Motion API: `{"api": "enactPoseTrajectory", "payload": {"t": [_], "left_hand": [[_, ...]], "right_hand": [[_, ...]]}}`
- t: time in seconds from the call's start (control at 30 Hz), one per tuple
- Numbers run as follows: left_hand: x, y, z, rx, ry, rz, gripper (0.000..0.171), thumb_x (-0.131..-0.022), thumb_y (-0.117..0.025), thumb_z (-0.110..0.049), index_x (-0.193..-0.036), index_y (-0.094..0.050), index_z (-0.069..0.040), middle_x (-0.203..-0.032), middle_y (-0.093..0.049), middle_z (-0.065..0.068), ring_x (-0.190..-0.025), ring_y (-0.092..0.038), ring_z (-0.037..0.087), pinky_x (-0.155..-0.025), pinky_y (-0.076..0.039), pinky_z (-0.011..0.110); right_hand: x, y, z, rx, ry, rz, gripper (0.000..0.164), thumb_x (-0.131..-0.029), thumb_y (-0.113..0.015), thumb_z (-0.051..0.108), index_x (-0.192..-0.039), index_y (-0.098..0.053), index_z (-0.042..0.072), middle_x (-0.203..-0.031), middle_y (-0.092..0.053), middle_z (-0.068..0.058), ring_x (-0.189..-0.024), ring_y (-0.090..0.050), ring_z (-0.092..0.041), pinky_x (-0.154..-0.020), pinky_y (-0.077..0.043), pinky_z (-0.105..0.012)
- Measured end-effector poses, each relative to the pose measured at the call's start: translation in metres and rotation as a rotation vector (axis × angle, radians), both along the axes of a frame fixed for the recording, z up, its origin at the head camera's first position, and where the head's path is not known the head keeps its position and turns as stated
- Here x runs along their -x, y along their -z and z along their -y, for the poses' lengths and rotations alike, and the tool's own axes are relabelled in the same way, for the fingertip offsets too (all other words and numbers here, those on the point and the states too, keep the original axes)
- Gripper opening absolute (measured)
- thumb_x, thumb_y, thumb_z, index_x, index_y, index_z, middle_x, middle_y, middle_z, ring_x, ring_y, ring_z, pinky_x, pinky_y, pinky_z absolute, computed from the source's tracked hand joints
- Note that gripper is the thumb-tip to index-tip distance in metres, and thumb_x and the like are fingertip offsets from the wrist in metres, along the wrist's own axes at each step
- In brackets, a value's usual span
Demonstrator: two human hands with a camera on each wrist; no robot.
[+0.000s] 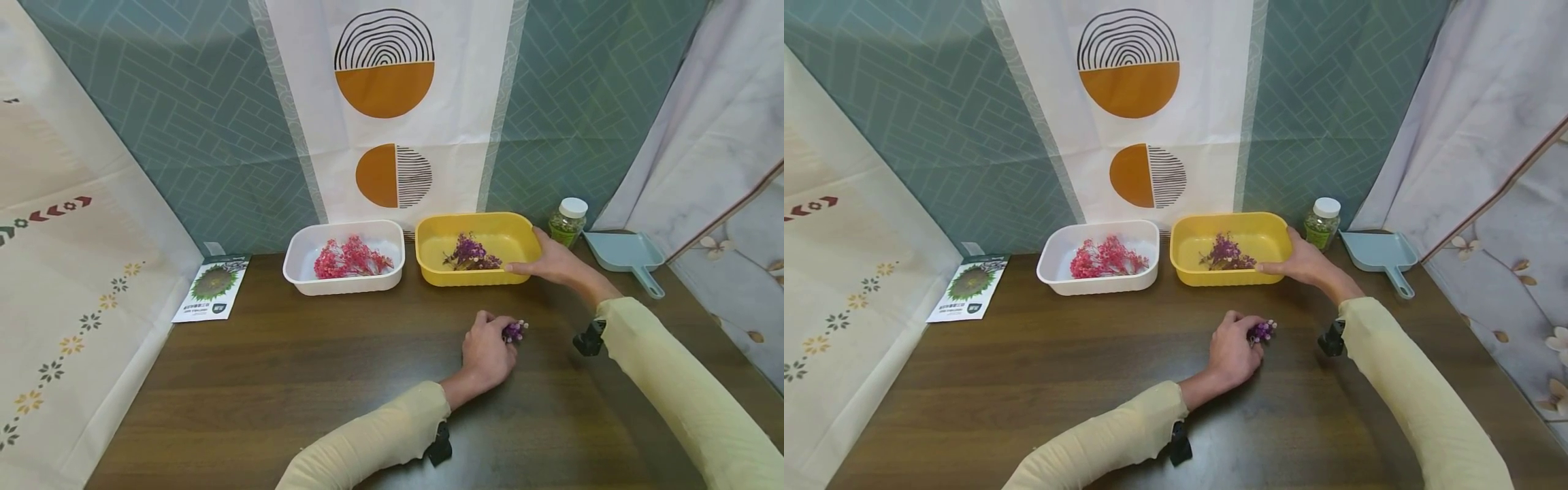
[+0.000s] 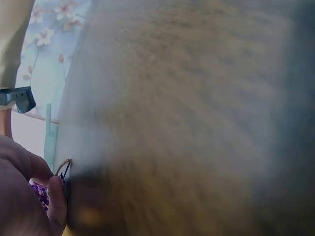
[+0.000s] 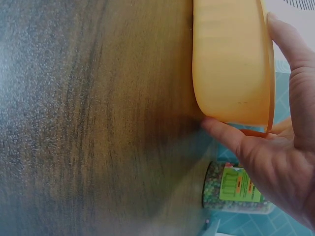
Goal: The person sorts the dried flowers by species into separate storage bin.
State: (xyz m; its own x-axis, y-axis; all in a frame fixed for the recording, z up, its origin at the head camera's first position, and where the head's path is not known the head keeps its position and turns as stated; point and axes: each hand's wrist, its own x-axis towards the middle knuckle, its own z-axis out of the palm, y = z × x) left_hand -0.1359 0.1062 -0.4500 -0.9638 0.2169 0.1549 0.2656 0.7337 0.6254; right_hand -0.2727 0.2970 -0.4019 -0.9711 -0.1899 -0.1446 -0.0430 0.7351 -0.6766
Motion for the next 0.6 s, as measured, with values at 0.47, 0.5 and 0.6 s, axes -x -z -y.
{"api": "enactPoseTrajectory", "payload": {"t": [0.47,0.5,0.6], "left_hand": [[0.009,-0.001,0.017,-0.180,0.125,-0.056,0.042,-0.077,-0.075,0.000,-0.116,-0.075,-0.016,-0.101,-0.053,0.001,-0.086,-0.052,0.007,-0.072,-0.044,0.021],[0.010,-0.002,0.019,-0.196,0.135,-0.066,0.042,-0.077,-0.075,0.000,-0.116,-0.074,-0.015,-0.101,-0.053,0.002,-0.085,-0.052,0.007,-0.072,-0.043,0.020],[0.015,-0.005,0.024,-0.244,0.168,-0.083,0.042,-0.079,-0.075,0.001,-0.118,-0.073,-0.013,-0.102,-0.052,0.002,-0.081,-0.053,0.005,-0.070,-0.042,0.018]], "right_hand": [[0.000,0.000,0.001,0.025,0.004,-0.005,0.115,-0.082,-0.078,0.053,-0.157,-0.010,0.000,-0.141,-0.040,-0.029,-0.119,-0.047,-0.042,-0.107,-0.034,-0.062],[0.000,0.001,0.000,0.023,0.003,-0.007,0.115,-0.082,-0.078,0.053,-0.157,-0.010,-0.001,-0.141,-0.040,-0.029,-0.119,-0.047,-0.042,-0.106,-0.034,-0.062],[0.000,0.001,-0.001,0.019,0.004,-0.011,0.114,-0.082,-0.079,0.052,-0.157,-0.011,-0.001,-0.141,-0.040,-0.029,-0.118,-0.048,-0.042,-0.106,-0.035,-0.062]]}}
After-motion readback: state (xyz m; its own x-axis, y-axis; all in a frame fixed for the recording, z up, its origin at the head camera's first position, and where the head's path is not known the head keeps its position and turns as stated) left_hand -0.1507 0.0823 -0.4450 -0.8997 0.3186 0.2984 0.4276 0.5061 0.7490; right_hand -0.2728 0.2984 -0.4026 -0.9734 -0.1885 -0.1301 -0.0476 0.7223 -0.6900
